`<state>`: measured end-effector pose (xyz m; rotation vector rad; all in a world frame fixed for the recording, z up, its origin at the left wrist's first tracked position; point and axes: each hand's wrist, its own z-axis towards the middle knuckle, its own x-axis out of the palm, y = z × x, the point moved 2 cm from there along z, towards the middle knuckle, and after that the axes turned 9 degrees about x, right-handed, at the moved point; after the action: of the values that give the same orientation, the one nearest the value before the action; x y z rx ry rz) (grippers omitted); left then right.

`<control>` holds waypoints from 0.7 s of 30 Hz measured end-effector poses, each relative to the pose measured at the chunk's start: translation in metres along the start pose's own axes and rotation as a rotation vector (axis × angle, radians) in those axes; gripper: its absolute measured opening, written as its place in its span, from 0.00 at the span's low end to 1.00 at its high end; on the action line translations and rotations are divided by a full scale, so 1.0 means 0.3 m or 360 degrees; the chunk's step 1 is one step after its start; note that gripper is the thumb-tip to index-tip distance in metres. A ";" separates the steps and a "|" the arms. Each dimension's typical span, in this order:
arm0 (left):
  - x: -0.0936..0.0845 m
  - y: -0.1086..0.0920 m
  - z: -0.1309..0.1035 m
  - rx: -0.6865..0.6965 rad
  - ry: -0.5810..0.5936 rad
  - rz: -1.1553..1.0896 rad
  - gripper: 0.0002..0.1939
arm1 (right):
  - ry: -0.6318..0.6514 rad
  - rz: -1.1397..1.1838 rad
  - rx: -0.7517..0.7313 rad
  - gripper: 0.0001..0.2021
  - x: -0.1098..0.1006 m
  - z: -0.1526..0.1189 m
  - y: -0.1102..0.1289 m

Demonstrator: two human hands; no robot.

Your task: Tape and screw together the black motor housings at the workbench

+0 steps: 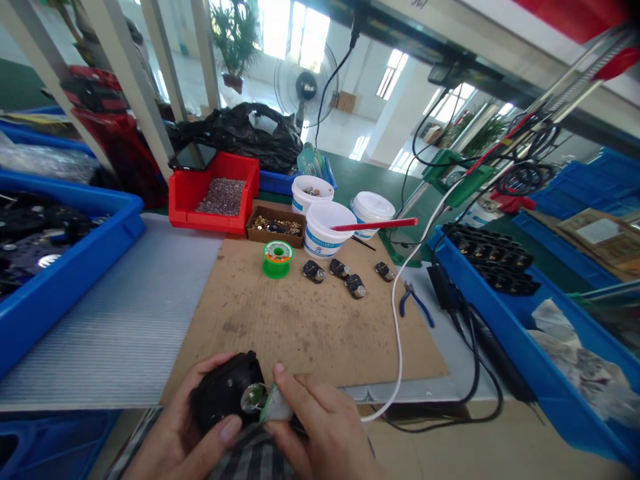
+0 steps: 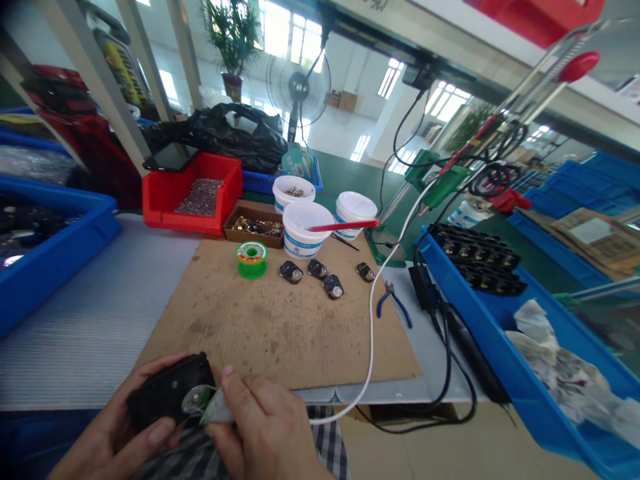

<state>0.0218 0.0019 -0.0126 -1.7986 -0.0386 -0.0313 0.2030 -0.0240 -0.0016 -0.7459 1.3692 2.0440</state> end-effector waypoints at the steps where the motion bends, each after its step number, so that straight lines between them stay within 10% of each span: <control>1: -0.008 0.002 0.009 -0.0049 0.0027 0.0025 0.32 | -0.0016 0.0081 0.0062 0.20 -0.003 -0.001 -0.001; 8: -0.058 0.054 0.032 -0.0069 0.0204 0.0182 0.28 | 0.0449 0.0561 0.0672 0.19 -0.004 0.011 0.012; 21: -0.047 0.044 0.011 0.0019 0.0180 0.0277 0.26 | 0.0599 0.0678 0.0842 0.25 0.010 0.007 0.023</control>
<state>0.0081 0.0019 -0.0269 -1.7794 0.1980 -0.0085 0.1958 -0.0237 0.0012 -0.6549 2.3308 1.7400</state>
